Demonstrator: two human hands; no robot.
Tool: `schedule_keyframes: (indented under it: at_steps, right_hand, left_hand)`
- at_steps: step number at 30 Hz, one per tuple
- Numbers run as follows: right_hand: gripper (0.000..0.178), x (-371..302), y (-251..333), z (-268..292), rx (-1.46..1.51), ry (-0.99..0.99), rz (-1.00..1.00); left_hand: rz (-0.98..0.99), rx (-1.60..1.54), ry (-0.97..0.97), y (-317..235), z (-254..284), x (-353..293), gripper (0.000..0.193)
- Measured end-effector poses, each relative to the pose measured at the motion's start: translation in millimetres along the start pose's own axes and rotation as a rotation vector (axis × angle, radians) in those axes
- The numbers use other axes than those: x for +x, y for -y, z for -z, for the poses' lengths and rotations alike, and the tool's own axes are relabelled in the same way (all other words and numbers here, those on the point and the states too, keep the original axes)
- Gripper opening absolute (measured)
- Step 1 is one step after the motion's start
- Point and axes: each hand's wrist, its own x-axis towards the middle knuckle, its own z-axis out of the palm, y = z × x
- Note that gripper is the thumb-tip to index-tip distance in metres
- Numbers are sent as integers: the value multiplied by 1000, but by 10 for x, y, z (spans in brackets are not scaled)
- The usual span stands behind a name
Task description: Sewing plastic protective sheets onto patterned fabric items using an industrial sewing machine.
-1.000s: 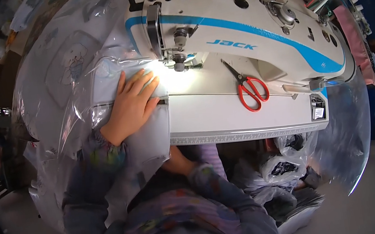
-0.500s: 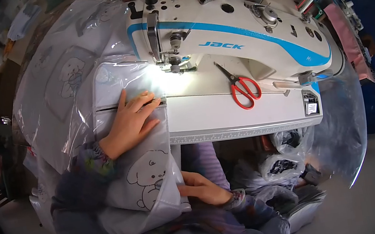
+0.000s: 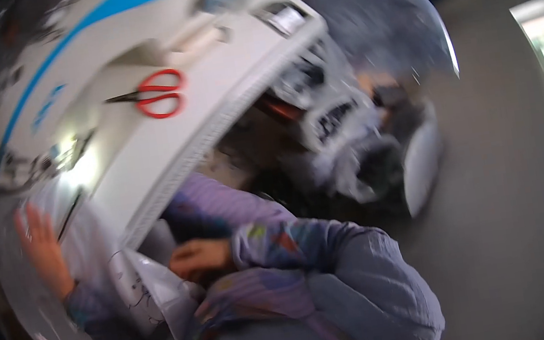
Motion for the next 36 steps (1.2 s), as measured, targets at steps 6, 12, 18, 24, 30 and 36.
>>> schedule_keyframes:
  at_steps: [6,12,18,24,30,36]
  right_hand:
    - [27,-1358,-1184,2406,263,-1490,549]
    - [31,-2994,-2400,4086,-34,-2246,229]
    - [52,-2713,-1946,4033,-213,-2302,-422]
    - [36,-2924,-1966,3719,-36,-2304,-96]
    - [39,-2382,-1840,3455,-448,-2223,60]
    - [50,-2790,-1921,3863,-280,-2287,-444]
  left_hand:
    - [68,-374,960,49,39,157,51]
    - [219,-366,886,218,23,116,49]
    - [140,220,30,-28,109,-240,49]
    - [213,218,14,94,119,-202,54]
    - [-44,699,225,-42,-683,-699,42]
    - [-55,806,479,17,-1379,-914,31]
